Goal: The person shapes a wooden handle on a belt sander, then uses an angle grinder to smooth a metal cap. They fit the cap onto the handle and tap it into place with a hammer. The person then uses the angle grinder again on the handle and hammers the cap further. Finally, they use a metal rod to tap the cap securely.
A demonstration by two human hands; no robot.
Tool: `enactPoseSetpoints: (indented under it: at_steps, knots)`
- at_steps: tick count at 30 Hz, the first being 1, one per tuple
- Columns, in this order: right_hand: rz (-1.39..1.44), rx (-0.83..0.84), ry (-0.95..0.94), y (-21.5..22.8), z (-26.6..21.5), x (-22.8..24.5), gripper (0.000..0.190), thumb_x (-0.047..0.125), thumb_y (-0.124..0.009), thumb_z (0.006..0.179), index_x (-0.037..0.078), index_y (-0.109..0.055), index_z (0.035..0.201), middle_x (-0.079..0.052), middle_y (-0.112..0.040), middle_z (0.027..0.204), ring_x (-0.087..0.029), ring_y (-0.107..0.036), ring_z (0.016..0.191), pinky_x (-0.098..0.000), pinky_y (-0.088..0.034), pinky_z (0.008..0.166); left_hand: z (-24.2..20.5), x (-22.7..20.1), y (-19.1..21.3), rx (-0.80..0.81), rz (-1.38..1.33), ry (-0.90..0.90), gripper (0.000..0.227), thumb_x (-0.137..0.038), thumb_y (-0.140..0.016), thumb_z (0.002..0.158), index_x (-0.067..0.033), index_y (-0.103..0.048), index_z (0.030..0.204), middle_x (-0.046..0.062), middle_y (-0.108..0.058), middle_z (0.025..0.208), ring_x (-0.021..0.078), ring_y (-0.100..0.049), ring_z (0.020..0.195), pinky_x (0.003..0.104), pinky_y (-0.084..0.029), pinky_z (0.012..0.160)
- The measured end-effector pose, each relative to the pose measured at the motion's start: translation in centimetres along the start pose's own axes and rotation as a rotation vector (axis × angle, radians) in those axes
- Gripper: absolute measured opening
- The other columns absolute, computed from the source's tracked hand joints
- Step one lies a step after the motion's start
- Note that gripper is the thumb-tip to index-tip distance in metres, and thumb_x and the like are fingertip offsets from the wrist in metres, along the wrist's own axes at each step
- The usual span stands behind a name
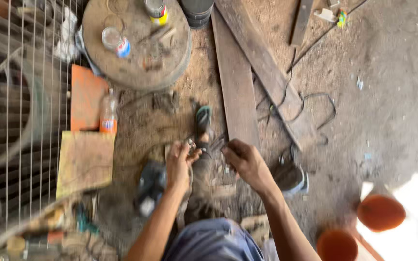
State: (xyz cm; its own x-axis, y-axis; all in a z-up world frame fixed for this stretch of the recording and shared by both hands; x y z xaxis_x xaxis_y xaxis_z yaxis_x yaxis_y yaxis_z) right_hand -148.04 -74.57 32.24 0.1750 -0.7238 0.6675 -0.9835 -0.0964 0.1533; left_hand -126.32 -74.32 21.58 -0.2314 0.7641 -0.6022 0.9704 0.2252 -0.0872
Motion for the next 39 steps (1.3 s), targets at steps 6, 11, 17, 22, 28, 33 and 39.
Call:
enactPoseSetpoints:
  at_steps: [6, 11, 17, 22, 28, 33, 39]
  knots:
    - [0.109, 0.008, 0.019, 11.9, 17.0, 10.6, 0.034, 0.034, -0.058, 0.100, 0.001, -0.068, 0.099, -0.002, -0.062, 0.072, -0.010, -0.058, 0.063, -0.0288, -0.049, 0.058, 13.2, -11.4, -18.8, 0.179, -0.043, -0.084, 0.017, -0.020, -0.058, 0.103, -0.0039, -0.058, 0.109, 0.009, -0.067, 0.100, 0.0243, -0.073, 0.085, 0.038, -0.062, 0.078]
    - [0.103, 0.030, 0.069, 21.0, 27.3, 18.5, 0.034, 0.032, -0.060, 0.100, -0.001, -0.069, 0.099, -0.003, -0.063, 0.074, -0.010, -0.059, 0.066, -0.0275, -0.051, 0.061, 21.1, -22.1, -30.4, 0.312, -0.238, -0.192, 0.015, -0.018, -0.061, 0.103, -0.0034, -0.060, 0.107, 0.010, -0.067, 0.104, 0.0248, -0.073, 0.091, 0.038, -0.061, 0.085]
    - [0.065, 0.058, 0.119, 32.6, 45.1, 25.1, 0.034, 0.029, -0.062, 0.098, -0.002, -0.072, 0.105, -0.005, -0.068, 0.077, -0.012, -0.063, 0.068, -0.0289, -0.053, 0.062, 38.5, -25.7, -32.8, 0.024, -0.007, -0.213, 0.018, -0.017, -0.070, 0.094, -0.0050, -0.062, 0.104, 0.008, -0.067, 0.098, 0.0226, -0.073, 0.087, 0.038, -0.065, 0.085]
    - [0.001, 0.177, 0.107, 38.3, 60.7, 33.8, 0.034, 0.028, -0.064, 0.098, -0.005, -0.072, 0.105, -0.009, -0.067, 0.077, -0.015, -0.062, 0.067, -0.0307, -0.053, 0.061, 45.7, -25.3, -34.1, -0.241, -0.193, -0.113, 0.026, -0.028, -0.066, 0.105, -0.0032, -0.059, 0.103, 0.006, -0.060, 0.092, 0.0161, -0.064, 0.079, 0.034, -0.054, 0.072]
    - [0.051, 0.356, 0.167, 40.0, 74.6, 44.6, 0.034, 0.027, -0.065, 0.100, -0.007, -0.068, 0.104, -0.009, -0.064, 0.079, -0.017, -0.060, 0.069, -0.0315, -0.052, 0.061, 52.4, -29.6, -45.1, -0.358, -0.469, -0.046, 0.017, -0.023, -0.062, 0.098, -0.0075, -0.064, 0.104, 0.006, -0.063, 0.092, 0.0206, -0.066, 0.078, 0.037, -0.056, 0.074]
    - [-0.057, 0.452, 0.160, 37.2, 87.2, 51.5, 0.032, 0.026, -0.065, 0.097, -0.003, -0.069, 0.107, -0.009, -0.068, 0.082, -0.017, -0.064, 0.071, -0.0324, -0.054, 0.062, 60.9, -41.1, -51.1, -0.284, -0.696, -0.266, 0.017, -0.020, -0.064, 0.103, -0.0032, -0.060, 0.102, 0.008, -0.063, 0.099, 0.0202, -0.070, 0.096, 0.045, -0.062, 0.099]
    - [-0.176, 0.511, 0.112, 34.7, 101.3, 56.7, 0.034, 0.026, -0.067, 0.097, -0.004, -0.071, 0.112, -0.012, -0.068, 0.084, -0.018, -0.065, 0.070, -0.0347, -0.053, 0.063, 73.7, -48.7, -53.0, -0.235, -0.844, -0.292, 0.024, -0.026, -0.063, 0.100, -0.0068, -0.058, 0.113, 0.010, -0.068, 0.097, 0.0242, -0.070, 0.087, 0.041, -0.058, 0.083]
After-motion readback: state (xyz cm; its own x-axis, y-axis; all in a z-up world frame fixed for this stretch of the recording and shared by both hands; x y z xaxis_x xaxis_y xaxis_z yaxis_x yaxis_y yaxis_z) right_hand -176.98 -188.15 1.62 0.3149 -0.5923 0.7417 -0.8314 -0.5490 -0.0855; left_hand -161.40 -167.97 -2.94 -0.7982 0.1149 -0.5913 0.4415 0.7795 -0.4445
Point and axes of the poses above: each hand's wrist, its own z-axis towards the middle knuckle, its own y-axis out of the back of the hand, x = y × z, the point moved 7 cm from there along z, towards the middle knuckle
